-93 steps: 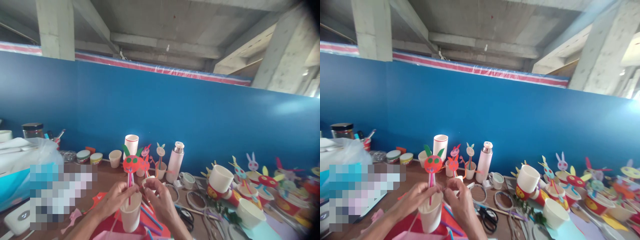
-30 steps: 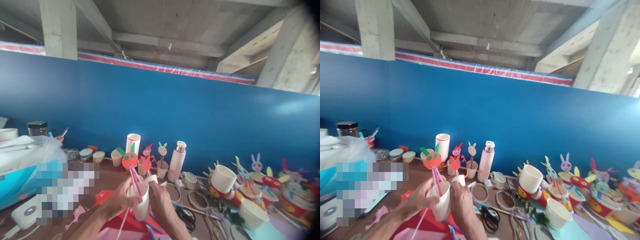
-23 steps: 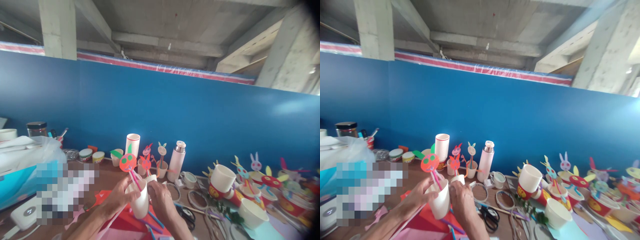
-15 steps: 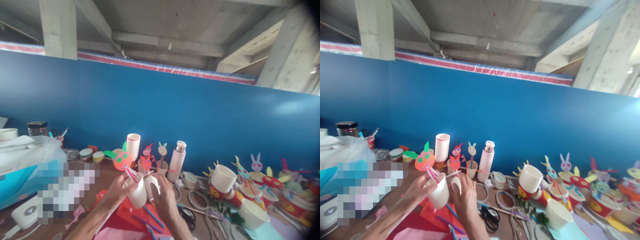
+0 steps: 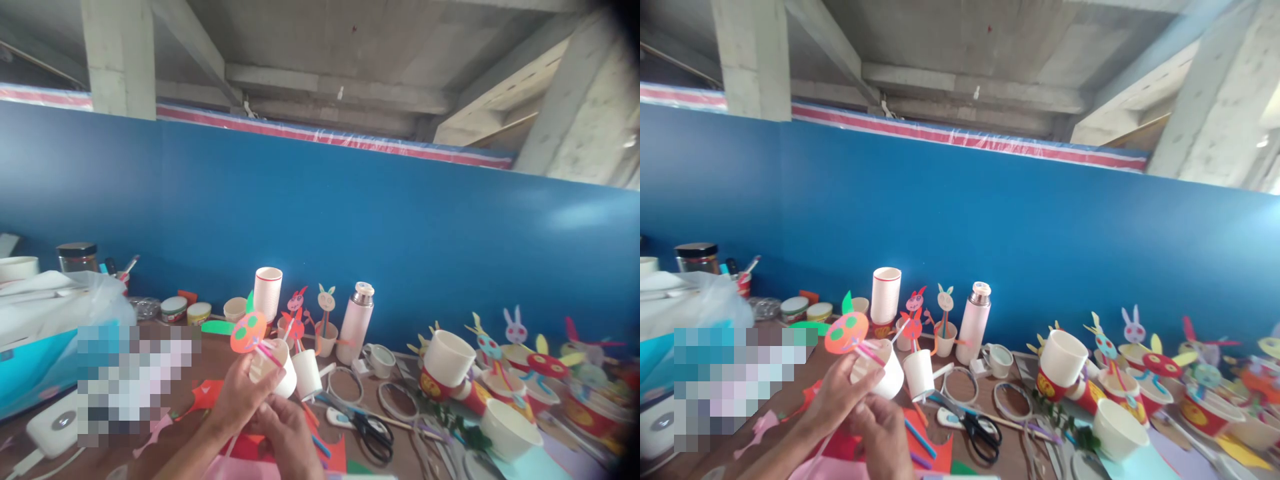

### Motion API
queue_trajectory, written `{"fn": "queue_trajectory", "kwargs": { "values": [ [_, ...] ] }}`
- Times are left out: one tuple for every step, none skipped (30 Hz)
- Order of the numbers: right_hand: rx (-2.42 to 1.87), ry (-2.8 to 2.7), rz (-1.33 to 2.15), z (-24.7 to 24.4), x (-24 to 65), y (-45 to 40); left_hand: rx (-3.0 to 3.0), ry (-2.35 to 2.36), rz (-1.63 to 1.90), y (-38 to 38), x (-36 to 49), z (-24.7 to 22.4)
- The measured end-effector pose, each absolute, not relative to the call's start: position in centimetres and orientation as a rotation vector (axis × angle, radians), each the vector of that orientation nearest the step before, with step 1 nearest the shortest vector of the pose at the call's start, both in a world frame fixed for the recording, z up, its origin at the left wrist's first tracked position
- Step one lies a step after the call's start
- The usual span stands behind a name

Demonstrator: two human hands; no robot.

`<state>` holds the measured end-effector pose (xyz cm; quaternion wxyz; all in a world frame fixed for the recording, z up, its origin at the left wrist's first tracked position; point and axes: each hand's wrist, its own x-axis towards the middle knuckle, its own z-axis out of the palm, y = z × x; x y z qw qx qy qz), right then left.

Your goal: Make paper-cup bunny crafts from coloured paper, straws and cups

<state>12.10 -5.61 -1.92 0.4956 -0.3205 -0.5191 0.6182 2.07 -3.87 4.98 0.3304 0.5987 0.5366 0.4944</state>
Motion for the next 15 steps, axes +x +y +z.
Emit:
{"fn": "queue_trajectory", "kwargs": {
  "values": [
    [-0.778,-1.214,1.500,-2.0,11.9,-5.7,1.579,1.426,1.292,-4.1,2.4,5.0],
    [-0.785,-1.187,1.488,-1.9,11.8,-5.8,1.587,1.439,1.303,-4.4,2.6,5.1],
    [-0.798,-1.176,1.468,-1.7,11.7,-5.9,1.590,1.445,1.322,-4.7,2.8,5.2],
    [-0.815,-1.175,1.443,-1.4,11.7,-6.1,1.591,1.446,1.339,-4.9,2.9,5.2],
    [-0.827,-1.178,1.424,-1.2,11.6,-6.2,1.591,1.447,1.351,-5.1,2.9,5.3],
    [-0.830,-1.185,1.413,-1.0,11.5,-6.3,1.589,1.449,1.347,-5.2,2.9,5.4],
    [-0.821,-1.194,1.410,-0.9,11.4,-6.4,1.582,1.461,1.325,-5.4,2.9,5.5],
    [-0.802,-1.199,1.413,-1.0,11.2,-6.5,1.568,1.476,1.288,-5.5,2.7,5.6],
    [-0.770,-1.200,1.419,-1.1,11.0,-6.6,1.553,1.488,1.246,-5.5,2.6,5.6],
    [-0.728,-1.192,1.425,-1.3,10.7,-6.7,1.539,1.495,1.203,-5.6,2.4,5.7],
    [-0.681,-1.174,1.432,-1.6,10.5,-6.7,1.528,1.493,1.168,-5.6,2.2,5.7],
    [-0.636,-1.150,1.440,-2.0,10.2,-6.6,1.522,1.478,1.145,-5.6,2.0,5.8],
    [-0.599,-1.122,1.448,-2.3,10.0,-6.6,1.522,1.452,1.138,-5.6,1.8,5.8],
    [-0.570,-1.098,1.455,-2.6,9.8,-6.6,1.527,1.417,1.143,-5.6,1.7,5.9],
    [-0.554,-1.085,1.457,-2.7,9.7,-6.6,1.541,1.377,1.158,-5.5,1.6,6.1]
  ]
}}
